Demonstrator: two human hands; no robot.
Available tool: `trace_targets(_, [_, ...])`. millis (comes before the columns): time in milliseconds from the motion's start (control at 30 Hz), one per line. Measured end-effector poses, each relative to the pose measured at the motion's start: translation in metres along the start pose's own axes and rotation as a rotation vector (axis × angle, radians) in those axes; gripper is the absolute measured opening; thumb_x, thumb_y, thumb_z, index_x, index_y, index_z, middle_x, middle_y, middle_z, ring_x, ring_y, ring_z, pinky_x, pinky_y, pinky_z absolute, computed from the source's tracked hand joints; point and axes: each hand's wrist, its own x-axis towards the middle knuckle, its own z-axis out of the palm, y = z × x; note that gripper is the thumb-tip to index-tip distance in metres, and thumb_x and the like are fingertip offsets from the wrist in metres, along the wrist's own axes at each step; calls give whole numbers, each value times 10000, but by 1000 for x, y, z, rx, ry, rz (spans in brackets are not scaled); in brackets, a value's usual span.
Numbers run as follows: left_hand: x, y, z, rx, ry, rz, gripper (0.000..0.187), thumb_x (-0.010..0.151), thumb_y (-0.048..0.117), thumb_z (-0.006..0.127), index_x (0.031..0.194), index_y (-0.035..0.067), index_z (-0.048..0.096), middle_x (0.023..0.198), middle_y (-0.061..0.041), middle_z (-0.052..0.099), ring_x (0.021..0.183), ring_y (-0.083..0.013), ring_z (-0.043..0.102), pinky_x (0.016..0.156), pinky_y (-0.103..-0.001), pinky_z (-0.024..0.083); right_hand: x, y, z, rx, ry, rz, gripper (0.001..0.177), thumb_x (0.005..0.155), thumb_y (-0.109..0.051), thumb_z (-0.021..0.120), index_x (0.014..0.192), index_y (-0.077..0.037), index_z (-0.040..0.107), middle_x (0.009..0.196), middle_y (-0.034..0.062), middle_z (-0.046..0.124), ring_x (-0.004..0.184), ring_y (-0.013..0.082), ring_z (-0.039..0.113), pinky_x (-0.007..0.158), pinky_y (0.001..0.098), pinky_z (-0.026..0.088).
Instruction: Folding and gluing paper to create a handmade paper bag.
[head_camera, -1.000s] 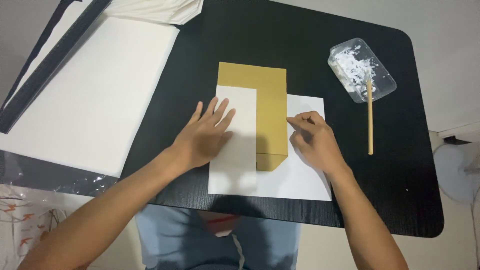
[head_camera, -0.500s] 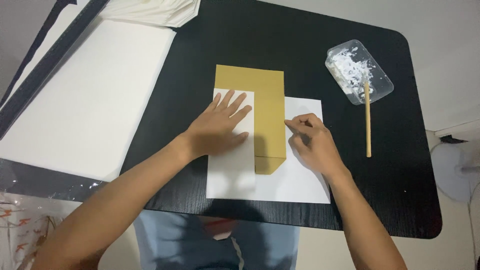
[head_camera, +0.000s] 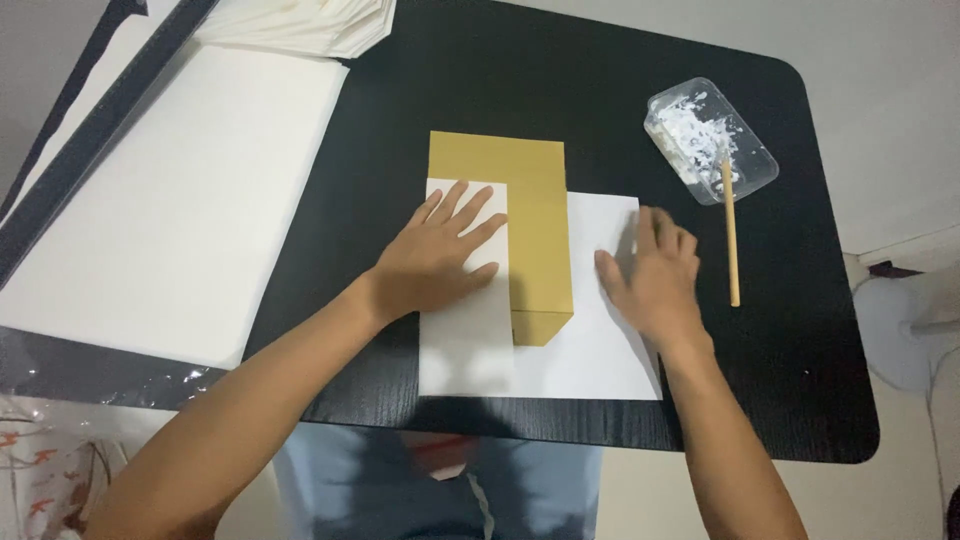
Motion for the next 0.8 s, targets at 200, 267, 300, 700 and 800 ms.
trace_targets(200, [3, -3, 6, 0, 0, 2, 669, 1026, 587, 302, 1621, 288, 237, 1740, -31, 79, 1596, -264, 8, 1292, -448, -49, -7, -11, -11, 22, -76, 104, 699, 1004, -455, 557, 1421, 107, 551, 1567, 368, 387, 1449, 534, 342, 1101, 642, 367])
trace_targets(267, [2, -5, 8, -19, -14, -9, 682, 1022, 604, 281, 1624, 289, 221, 1743, -31, 61, 1597, -273, -1, 1294, -456, -57, -11, -14, -14, 98, -87, 97, 624, 992, -390, 593, 1404, 78, 585, 1557, 347, 421, 1436, 535, 374, 1095, 627, 406])
trace_targets(300, [3, -6, 8, -39, -16, 6, 714, 1000, 635, 239, 1625, 291, 220, 1745, -29, 55, 1599, -273, -8, 1294, -456, -67, -16, -18, -19, 112, -64, 135, 651, 966, -331, 624, 1472, 62, 510, 1546, 334, 438, 1399, 525, 422, 1072, 634, 432])
trace_targets(700, [5, -11, 15, -77, 36, 69, 705, 1000, 632, 237, 1587, 254, 331, 1726, -52, 142, 1596, -284, 40, 1287, -488, -61, -14, 16, 1, 637, -71, 124, 298, 968, -210, 680, 1063, 65, 742, 922, 255, 684, 821, 356, 672, 676, 527, 567])
trace_targets(800, [6, -15, 21, -124, 74, 87, 697, 1005, 633, 255, 1566, 238, 381, 1716, -45, 189, 1596, -270, 63, 1288, -493, -56, -10, -17, -5, 716, -102, -60, 267, 944, -132, 660, 1116, 57, 737, 1327, 313, 566, 1189, 488, 558, 978, 660, 423])
